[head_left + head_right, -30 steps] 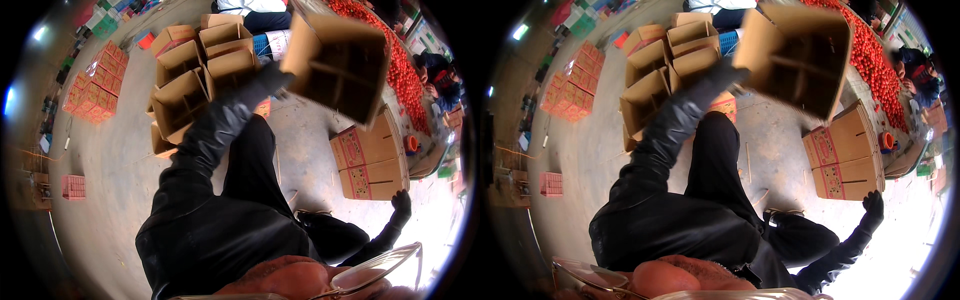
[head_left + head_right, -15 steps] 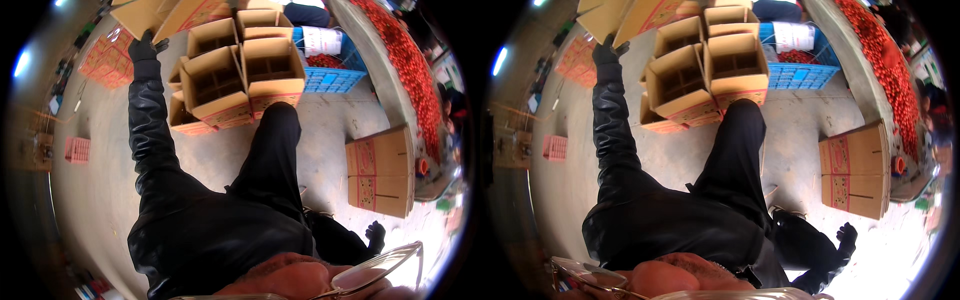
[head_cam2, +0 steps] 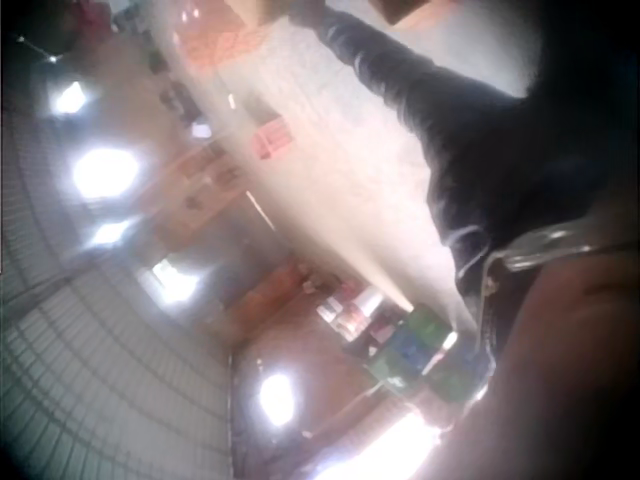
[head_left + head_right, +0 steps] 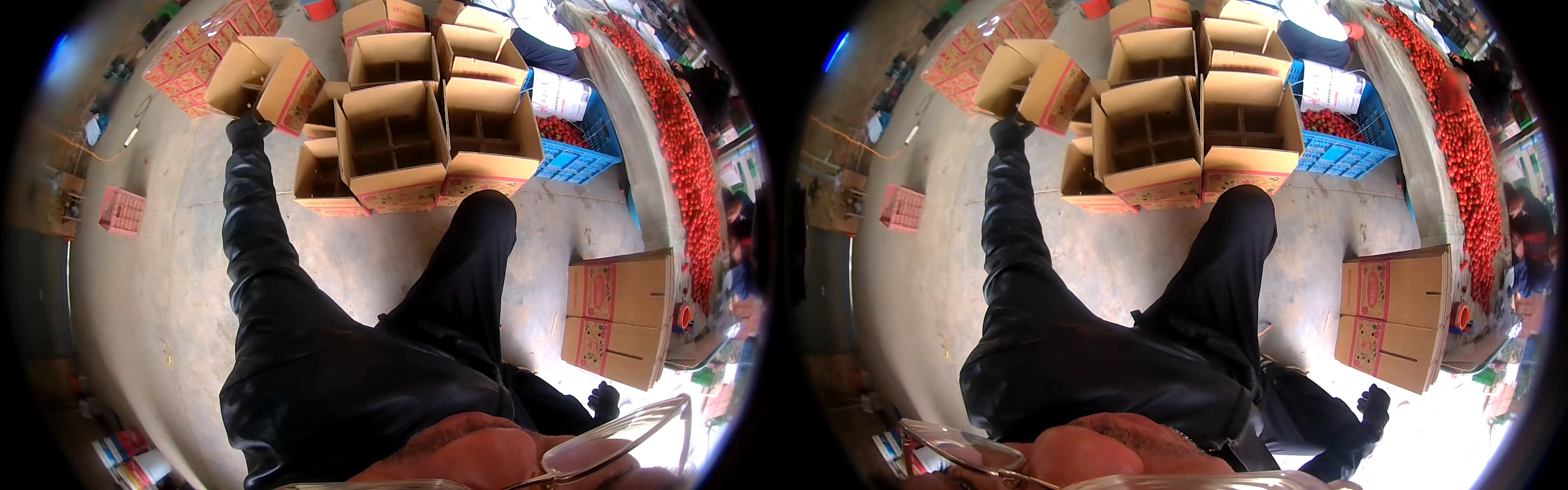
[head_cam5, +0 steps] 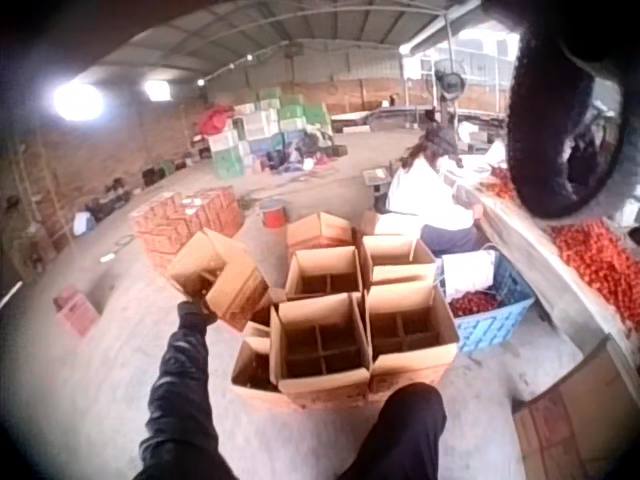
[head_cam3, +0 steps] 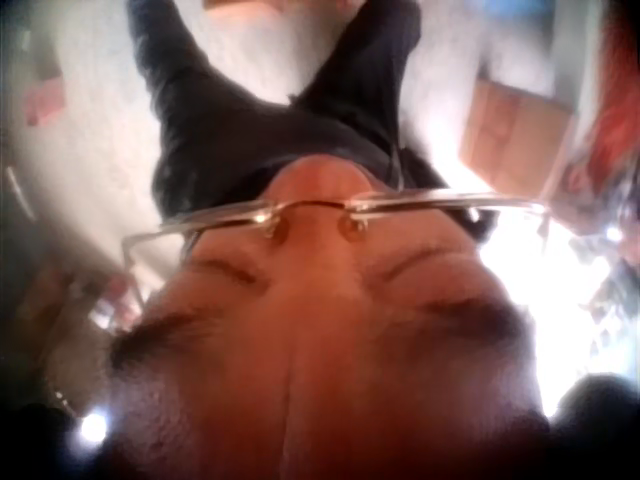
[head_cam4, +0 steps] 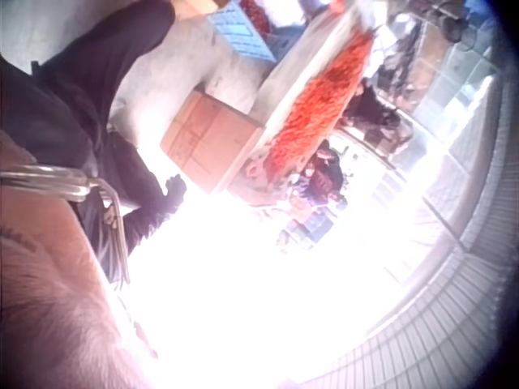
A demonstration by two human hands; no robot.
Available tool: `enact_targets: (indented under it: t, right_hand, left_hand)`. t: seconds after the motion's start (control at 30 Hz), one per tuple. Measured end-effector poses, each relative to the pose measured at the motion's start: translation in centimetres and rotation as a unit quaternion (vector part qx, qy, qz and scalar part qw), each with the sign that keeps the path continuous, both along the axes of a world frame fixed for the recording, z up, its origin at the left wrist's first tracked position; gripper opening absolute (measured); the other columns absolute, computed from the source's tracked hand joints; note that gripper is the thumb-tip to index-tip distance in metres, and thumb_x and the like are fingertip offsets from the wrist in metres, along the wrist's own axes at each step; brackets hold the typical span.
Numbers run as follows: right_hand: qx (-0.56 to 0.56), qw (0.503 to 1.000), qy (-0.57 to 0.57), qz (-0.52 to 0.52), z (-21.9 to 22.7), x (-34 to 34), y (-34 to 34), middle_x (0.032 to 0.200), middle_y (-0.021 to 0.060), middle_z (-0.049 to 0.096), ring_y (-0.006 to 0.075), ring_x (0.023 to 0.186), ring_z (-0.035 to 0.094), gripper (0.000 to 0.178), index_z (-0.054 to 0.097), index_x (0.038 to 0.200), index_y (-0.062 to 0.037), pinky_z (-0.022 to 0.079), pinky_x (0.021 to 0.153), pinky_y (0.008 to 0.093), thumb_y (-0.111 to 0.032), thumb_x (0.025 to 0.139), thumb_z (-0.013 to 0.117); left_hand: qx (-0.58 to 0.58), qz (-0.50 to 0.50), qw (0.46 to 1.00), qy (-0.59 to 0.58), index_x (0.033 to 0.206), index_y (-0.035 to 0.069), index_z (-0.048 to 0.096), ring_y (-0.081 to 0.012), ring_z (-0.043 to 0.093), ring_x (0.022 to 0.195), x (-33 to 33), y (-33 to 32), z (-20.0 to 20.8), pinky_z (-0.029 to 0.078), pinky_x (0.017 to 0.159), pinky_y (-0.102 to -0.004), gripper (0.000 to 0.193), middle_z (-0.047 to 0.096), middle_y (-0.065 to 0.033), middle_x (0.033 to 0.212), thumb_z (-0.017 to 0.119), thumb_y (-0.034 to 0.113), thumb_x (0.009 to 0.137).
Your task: The person sits on the floor and folds flat cardboard sheets into small boxes. They repeatedly pick up a sheet, fold the sides to form a rectangular container, and place the finished box on a growing stack to their left.
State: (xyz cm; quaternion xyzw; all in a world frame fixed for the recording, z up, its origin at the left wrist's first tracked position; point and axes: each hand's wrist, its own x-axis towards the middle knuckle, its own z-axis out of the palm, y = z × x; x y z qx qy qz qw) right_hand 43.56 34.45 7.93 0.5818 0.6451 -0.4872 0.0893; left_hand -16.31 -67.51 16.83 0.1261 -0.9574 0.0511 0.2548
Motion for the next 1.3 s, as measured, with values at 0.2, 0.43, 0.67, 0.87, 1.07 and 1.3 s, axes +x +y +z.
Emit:
enact_targets:
  t: [0.2,0.43,0.67,0.87,1.07,1.3]
  right_hand:
    - [0.014,0.999,-0.004,0.03,1.5,1.3,-1.5,0.081,0.0104,0.061,0.0198,0.055,0.057,0.035,0.056,0.105,-0.0016,0.047,0.047,0.0341,-0.033,0.091,0.058]
    - [0.026,0.995,-0.079,-0.049,2.2,6.5,-1.0,0.1,0.0176,0.063,0.0316,0.08,0.062,0.041,0.055,0.117,-0.0014,0.052,0.068,0.0412,-0.033,0.091,0.06]
    - [0.567,0.817,0.019,0.103,4.2,-3.2,-1.9,0.139,0.0255,0.043,0.0386,0.13,0.04,0.071,0.037,0.14,0.0013,0.033,0.109,0.0419,-0.032,0.085,0.067]
    - [0.625,0.763,-0.096,0.132,6.7,-11.3,0.7,0.148,0.0214,0.031,0.0411,0.135,0.031,0.083,0.032,0.142,-0.0043,0.033,0.107,0.0478,-0.035,0.076,0.072]
    - [0.568,0.796,-0.178,0.108,3.6,-10.2,1.5,0.149,0.0198,0.03,0.0422,0.135,0.031,0.081,0.032,0.143,-0.0069,0.037,0.101,0.0546,-0.03,0.075,0.071]
    - [0.594,0.758,-0.234,0.135,2.2,-10.3,0.9,0.146,0.0268,0.031,0.0467,0.133,0.032,0.075,0.033,0.143,-0.0074,0.034,0.103,0.0547,-0.022,0.076,0.063]
  left_hand:
    - [0.034,-0.064,0.996,-0.048,0.089,0.012,0.066,-0.0326,0.067,0.076,-5.3,5.1,-3.8,0.052,0.068,-0.0426,0.047,0.069,-0.0123,0.08,0.08,0.044,0.057]
    - [0.106,-0.325,0.931,-0.13,0.103,0.008,0.059,-0.0407,0.062,0.086,-12.6,14.2,-5.7,0.049,0.076,-0.044,0.051,0.064,-0.0179,0.082,0.078,0.024,0.059]
    - [0.152,-0.341,0.911,-0.175,0.105,0.009,0.06,-0.0272,0.063,0.076,-18.5,12.2,-2.5,0.048,0.066,-0.0349,0.032,0.063,-0.0094,0.085,0.066,0.024,0.077]
    - [0.553,-0.272,0.785,-0.061,0.115,0.01,0.06,-0.0207,0.063,0.075,-18.7,13.0,7.5,0.048,0.063,-0.0285,0.031,0.064,-0.0052,0.096,0.061,0.024,0.088]
    - [0.51,-0.436,0.732,-0.12,0.117,0.006,0.06,-0.0119,0.06,0.072,-9.1,33.8,15.1,0.046,0.059,-0.022,0.031,0.063,-0.0035,0.098,0.06,0.026,0.094]
    - [0.429,-0.554,0.647,-0.301,0.108,0.001,0.061,-0.0065,0.055,0.066,4.9,54.9,13.7,0.044,0.058,-0.0196,0.024,0.061,-0.0022,0.084,0.056,0.019,0.093]
